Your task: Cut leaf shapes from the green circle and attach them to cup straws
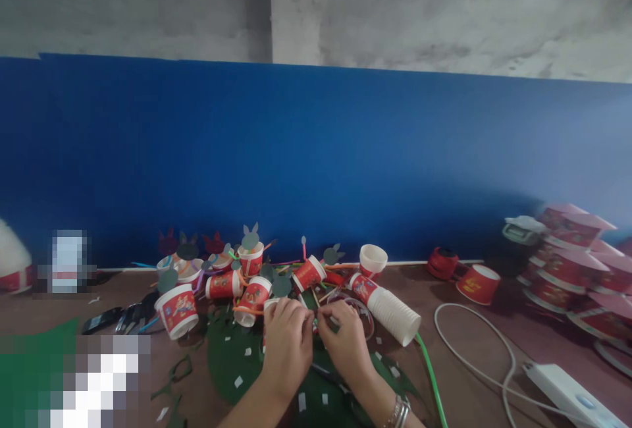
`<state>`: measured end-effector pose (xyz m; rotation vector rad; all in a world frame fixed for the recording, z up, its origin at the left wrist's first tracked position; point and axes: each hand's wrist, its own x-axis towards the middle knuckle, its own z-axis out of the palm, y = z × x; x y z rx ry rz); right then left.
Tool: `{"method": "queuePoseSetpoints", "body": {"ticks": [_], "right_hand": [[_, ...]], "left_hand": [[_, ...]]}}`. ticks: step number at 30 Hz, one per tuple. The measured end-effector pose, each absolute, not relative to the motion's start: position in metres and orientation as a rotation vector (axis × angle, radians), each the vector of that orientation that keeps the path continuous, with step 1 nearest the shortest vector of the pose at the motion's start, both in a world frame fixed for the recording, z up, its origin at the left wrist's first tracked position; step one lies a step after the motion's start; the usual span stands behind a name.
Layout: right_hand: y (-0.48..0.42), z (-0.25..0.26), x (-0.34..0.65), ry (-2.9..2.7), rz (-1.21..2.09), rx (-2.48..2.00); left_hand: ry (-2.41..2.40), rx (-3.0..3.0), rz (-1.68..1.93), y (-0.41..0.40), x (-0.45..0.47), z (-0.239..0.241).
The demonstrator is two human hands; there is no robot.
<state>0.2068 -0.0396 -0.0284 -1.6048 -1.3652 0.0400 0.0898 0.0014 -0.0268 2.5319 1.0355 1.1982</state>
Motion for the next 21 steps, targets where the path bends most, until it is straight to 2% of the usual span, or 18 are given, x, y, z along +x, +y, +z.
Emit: {"method": "queuePoseSetpoints", "body": {"ticks": [6, 10, 15, 21], "right_hand": [[-0.034, -0.028, 0.225, -1.216, 0.242, -1.666], [-0.033, -0.030, 0.241, -1.519, 0.350, -1.884], [-0.019, -0.036, 0.240, -1.617, -0.064, -2.035], [0.010, -0.045, 0.232, -1.607, -0.017, -2.277]], "left_hand": [[1.076, 2.458, 1.226, 0.015, 0.085, -0.022], [1.187, 2.469, 1.228, 0.027, 0.080, -0.022], [1.177, 2.534, 1.092, 0.030, 0.082, -0.032], [1.215, 2.550, 1.031, 0.030, 0.086, -0.040]]}}
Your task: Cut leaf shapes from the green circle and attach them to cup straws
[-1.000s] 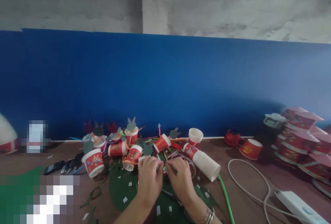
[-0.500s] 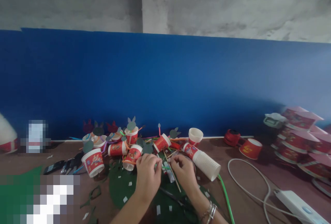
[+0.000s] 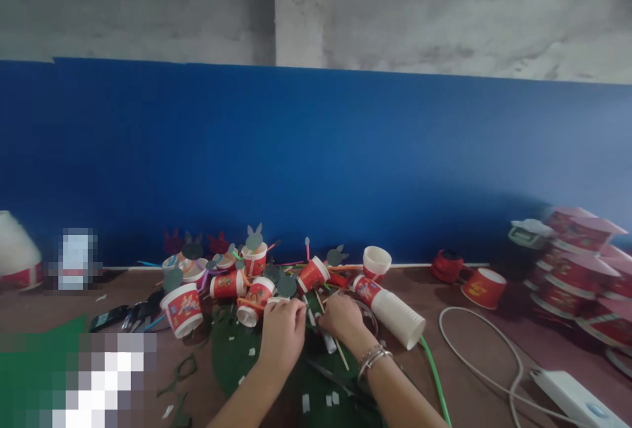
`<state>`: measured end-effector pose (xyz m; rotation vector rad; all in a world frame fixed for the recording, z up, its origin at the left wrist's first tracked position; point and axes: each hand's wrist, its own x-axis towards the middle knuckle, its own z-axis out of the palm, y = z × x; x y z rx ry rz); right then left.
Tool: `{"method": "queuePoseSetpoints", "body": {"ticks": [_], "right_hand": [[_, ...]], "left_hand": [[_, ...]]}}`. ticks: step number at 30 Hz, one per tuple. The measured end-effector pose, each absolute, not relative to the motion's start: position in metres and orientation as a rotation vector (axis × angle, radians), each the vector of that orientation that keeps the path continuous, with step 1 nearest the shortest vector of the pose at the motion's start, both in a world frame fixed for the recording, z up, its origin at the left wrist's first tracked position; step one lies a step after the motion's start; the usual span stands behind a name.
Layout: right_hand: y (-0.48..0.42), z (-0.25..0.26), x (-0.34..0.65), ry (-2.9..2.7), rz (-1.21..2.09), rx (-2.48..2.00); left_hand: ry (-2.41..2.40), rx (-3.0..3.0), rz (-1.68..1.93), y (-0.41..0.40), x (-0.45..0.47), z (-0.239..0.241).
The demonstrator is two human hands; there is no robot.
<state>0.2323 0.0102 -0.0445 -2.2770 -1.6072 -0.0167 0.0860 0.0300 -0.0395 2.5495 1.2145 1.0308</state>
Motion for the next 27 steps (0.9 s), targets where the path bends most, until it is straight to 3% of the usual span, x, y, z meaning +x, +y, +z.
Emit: {"method": "queuePoseSetpoints", "body": {"ticks": [5, 9, 12, 20, 27], "right_hand": [[0.014, -0.044, 0.236, -1.520, 0.005, -2.211], [0.002, -0.030, 0.237, -1.303, 0.015, -1.824], [-0.012, -0.018, 0.230, -1.617, -0.066, -1.684], [-0.025, -0.017, 0.210, -1.785, -0.264, -1.796], [-0.025, -0.015, 0.210, -1.764, -0.237, -1.820]], "left_hand": [[1.231, 2.518, 1.047, 0.034, 0.085, -0.043], [1.238, 2.502, 1.077, 0.037, 0.086, -0.044], [1.255, 2.516, 1.072, 0.035, 0.085, -0.041], [1.213, 2.690, 1.075, 0.027, 0.082, -0.037], [1.234, 2.751, 1.029, 0.027, 0.082, -0.034]]}}
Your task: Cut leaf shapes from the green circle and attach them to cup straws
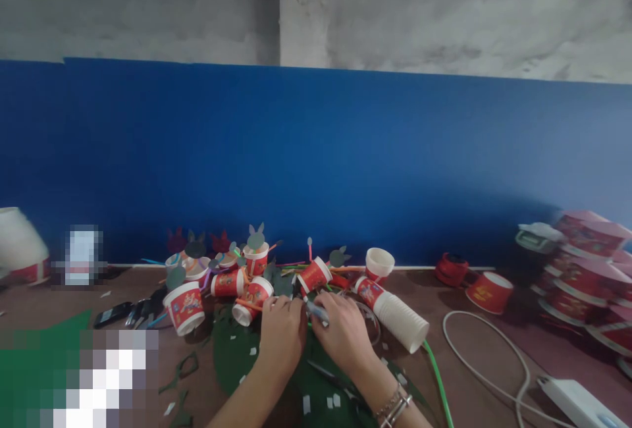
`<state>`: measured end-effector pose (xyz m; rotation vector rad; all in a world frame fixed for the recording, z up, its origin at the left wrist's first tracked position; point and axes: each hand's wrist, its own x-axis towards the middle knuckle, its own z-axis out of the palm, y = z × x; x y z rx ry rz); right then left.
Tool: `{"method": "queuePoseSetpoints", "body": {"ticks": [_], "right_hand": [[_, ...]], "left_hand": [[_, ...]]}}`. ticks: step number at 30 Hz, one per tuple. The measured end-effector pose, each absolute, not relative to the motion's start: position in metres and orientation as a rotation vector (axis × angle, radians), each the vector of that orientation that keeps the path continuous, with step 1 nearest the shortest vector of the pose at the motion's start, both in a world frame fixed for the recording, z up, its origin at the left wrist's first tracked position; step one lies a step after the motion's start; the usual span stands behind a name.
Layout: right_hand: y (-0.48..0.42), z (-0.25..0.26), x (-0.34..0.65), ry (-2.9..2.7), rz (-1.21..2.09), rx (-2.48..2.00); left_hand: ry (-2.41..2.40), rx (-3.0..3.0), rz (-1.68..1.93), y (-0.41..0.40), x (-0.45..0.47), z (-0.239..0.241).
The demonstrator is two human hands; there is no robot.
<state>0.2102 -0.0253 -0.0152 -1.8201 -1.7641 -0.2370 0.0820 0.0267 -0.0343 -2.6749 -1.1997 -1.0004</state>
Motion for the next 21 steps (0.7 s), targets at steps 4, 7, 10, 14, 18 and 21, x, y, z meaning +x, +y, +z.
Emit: {"method": "queuePoseSetpoints", "body": {"ticks": [4, 7, 10, 14, 18, 21], "right_hand": [[-0.025, -0.018, 0.211, -1.731, -0.265, -1.863], [-0.024, -0.018, 0.213, -1.657, -0.232, -1.898], [-0.023, -0.016, 0.216, -1.714, -0.103, -1.815], [-0.019, -0.022, 0.227, -1.633, -0.120, -1.940], [-0.015, -0.033, 0.239, -1.592, -0.194, -1.989], [-0.012, -0.036, 0.236, -1.484, -0.061, -1.837]], "left_hand": [[-1.188, -2.692, -0.984, 0.026, 0.082, -0.034], [-1.223, -2.682, -1.019, 0.027, 0.083, -0.034], [-1.218, -2.677, -1.035, 0.027, 0.083, -0.033], [-1.163, -2.670, -1.091, 0.028, 0.083, -0.033], [-1.124, -2.591, -1.171, 0.030, 0.084, -0.039], [-1.067, -2.566, -1.206, 0.031, 0.084, -0.043]]}}
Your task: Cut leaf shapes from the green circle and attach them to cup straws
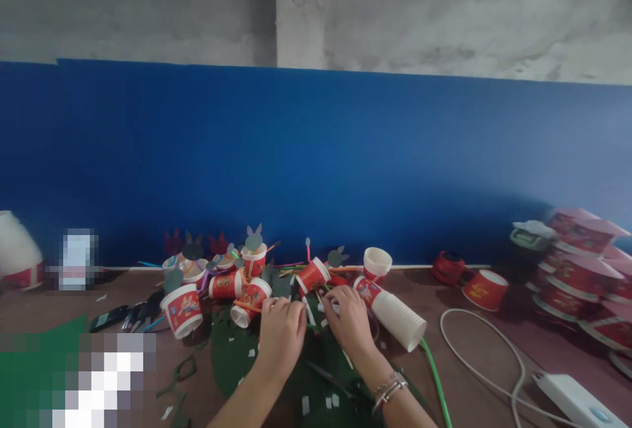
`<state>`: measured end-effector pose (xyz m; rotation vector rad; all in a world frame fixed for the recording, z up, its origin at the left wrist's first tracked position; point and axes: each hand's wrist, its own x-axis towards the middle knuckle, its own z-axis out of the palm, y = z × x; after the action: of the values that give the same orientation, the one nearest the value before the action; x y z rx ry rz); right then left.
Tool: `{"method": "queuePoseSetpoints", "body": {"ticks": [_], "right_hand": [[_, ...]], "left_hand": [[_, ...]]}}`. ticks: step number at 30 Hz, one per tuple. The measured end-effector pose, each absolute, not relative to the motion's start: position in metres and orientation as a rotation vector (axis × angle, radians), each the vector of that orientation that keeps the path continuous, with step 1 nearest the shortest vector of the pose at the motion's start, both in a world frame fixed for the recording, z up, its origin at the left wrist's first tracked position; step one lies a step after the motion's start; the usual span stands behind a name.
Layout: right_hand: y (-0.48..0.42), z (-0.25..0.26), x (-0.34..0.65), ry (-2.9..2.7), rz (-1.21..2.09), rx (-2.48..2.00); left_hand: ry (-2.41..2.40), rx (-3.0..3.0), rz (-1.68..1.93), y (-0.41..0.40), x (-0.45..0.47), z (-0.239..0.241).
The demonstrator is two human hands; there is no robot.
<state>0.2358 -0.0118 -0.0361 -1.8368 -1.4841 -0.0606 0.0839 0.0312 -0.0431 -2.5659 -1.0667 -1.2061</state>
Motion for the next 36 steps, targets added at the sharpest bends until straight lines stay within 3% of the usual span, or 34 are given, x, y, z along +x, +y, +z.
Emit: {"method": "queuePoseSetpoints", "body": {"ticks": [4, 6, 23, 28, 36], "right_hand": [[-0.005, -0.042, 0.221, -1.261, 0.601, -1.627], [-0.002, -0.047, 0.217, -1.151, 0.747, -1.559], [-0.013, -0.038, 0.236, -1.325, 0.715, -1.420], [-0.013, -0.040, 0.227, -0.902, 1.053, -1.360], [-0.013, -0.059, 0.230, -0.722, 1.199, -1.453]], "left_hand": [[-0.952, -2.590, -1.199, 0.028, 0.084, -0.047], [-0.919, -2.594, -1.200, 0.026, 0.085, -0.048], [-1.266, -2.908, -1.556, 0.035, 0.085, -0.039], [-1.335, -2.801, -1.686, 0.033, 0.087, -0.043], [-1.233, -2.779, -1.206, 0.030, 0.083, -0.041]]}}
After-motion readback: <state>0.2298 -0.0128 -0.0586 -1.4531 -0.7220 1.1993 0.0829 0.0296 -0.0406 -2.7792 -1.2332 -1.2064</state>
